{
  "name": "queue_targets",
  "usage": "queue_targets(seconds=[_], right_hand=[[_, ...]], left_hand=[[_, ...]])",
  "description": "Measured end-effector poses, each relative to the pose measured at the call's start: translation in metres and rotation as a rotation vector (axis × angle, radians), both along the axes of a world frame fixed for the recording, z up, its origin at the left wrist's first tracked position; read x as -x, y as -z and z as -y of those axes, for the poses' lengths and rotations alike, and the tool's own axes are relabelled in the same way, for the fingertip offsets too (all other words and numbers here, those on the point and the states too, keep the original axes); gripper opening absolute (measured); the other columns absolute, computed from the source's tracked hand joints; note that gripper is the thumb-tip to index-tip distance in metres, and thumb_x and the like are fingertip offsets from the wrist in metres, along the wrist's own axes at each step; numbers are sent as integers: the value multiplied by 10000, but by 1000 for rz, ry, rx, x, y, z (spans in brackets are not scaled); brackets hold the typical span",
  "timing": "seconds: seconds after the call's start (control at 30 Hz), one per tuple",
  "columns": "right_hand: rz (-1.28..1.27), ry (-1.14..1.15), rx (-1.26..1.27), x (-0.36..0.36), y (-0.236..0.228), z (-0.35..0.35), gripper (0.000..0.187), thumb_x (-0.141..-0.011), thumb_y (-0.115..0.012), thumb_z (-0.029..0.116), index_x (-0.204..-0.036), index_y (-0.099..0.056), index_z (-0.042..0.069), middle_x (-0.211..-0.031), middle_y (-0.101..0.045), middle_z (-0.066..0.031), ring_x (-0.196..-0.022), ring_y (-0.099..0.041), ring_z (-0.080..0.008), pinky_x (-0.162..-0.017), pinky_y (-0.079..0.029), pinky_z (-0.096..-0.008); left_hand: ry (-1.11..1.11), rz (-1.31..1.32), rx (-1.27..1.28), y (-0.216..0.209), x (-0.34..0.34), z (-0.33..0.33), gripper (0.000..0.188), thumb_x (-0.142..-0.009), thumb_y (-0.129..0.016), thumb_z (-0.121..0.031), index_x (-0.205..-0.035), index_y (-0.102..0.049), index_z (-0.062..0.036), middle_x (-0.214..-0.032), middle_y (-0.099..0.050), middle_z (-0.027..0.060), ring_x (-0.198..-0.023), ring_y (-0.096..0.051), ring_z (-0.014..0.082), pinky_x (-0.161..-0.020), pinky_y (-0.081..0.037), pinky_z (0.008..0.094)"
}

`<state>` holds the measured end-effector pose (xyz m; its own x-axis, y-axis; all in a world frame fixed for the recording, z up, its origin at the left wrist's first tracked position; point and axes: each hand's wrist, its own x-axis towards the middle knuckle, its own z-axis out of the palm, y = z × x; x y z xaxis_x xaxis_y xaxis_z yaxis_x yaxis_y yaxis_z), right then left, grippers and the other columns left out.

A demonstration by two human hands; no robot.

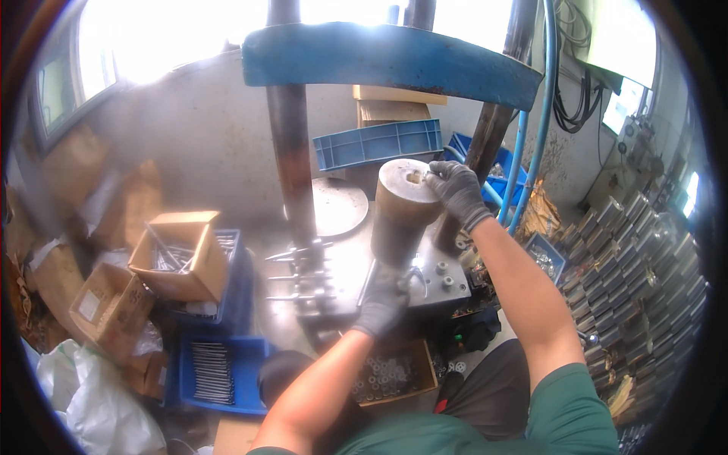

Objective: Operating a hydraulic press to assemble or shape metal components in a factory setting.

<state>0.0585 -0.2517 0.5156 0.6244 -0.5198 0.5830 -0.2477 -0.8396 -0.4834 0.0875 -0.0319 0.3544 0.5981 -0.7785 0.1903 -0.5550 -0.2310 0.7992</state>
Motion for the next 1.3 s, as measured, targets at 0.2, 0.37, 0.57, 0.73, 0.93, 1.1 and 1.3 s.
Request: queue_targets(seconds=[0.2, 0.37, 0.57, 0.73, 0.93, 1.1, 1.3], right_hand=[[17, -4, 91, 3, 0, 1, 329, -904, -768, 150, -1194, -742, -4, -1105, -758, -194, -1015, -737, -275, -939, -562, -349], [107, 11, 268, 41, 20, -1, 377, -865, -735, 138, -1223, -699, 23, -1122, -707, -207, -1071, -666, -374, -947, -543, -431], [26, -145, 121, 145, 86, -38, 135, -848, -765, 125, -940, -712, 42, -923, -708, -176, -919, -680, -370, -799, -538, -474], [-347, -210, -95, 201, 142, -48, 277, -926, -732, 326, -872, -730, 54, -863, -702, -181, -864, -694, -372, -799, -542, -462], [-358, -276, 4, 197, 136, -30, 353, -1002, -613, 377, -894, -713, 56, -888, -696, -170, -905, -690, -366, -827, -537, -469], [-408, -305, -127, 193, 146, -13, 347, -1072, -496, 356, -1051, -701, 77, -998, -718, -187, -995, -681, -395, -903, -520, -487], [-335, -422, -431, 184, 154, -10, 418, -1099, -446, 359, -1175, -690, 28, -1152, -714, -233, -1151, -648, -421, -1006, -491, -484]], left_hand=[[-1, -59, 43, -5, 3, -1, 331, -937, -602, -237, -1093, -637, 53, -1068, -655, 304, -1022, -653, 456, -923, -507, 511], [29, 57, 64, 4, 5, -3, 382, -895, -674, -228, -1158, -598, 38, -1063, -659, 273, -978, -677, 417, -878, -526, 488], [44, 113, -15, 35, -7, -4, 445, -892, -749, -236, -1205, -576, 28, -1074, -676, 222, -979, -701, 302, -854, -555, 405], [2, -11, 63, 32, 1, -11, 489, -898, -768, -244, -1267, -568, 7, -1122, -676, 174, -976, -696, 268, -878, -564, 383], [233, -548, 530, -26, 1, -2, 381, -933, -681, 72, -1274, -584, -66, -1154, -603, 26, -1117, -586, 149, -979, -490, 315], [221, -13, 676, -152, -10, 61, 340, -980, -668, -149, -1284, -590, -18, -1168, -688, 65, -1078, -675, 166, -916, -556, 339], [168, 194, 576, -177, -91, 124, 450, -938, -767, -80, -1343, -571, -65, -1152, -648, 41, -1046, -623, 125, -914, -514, 293]])
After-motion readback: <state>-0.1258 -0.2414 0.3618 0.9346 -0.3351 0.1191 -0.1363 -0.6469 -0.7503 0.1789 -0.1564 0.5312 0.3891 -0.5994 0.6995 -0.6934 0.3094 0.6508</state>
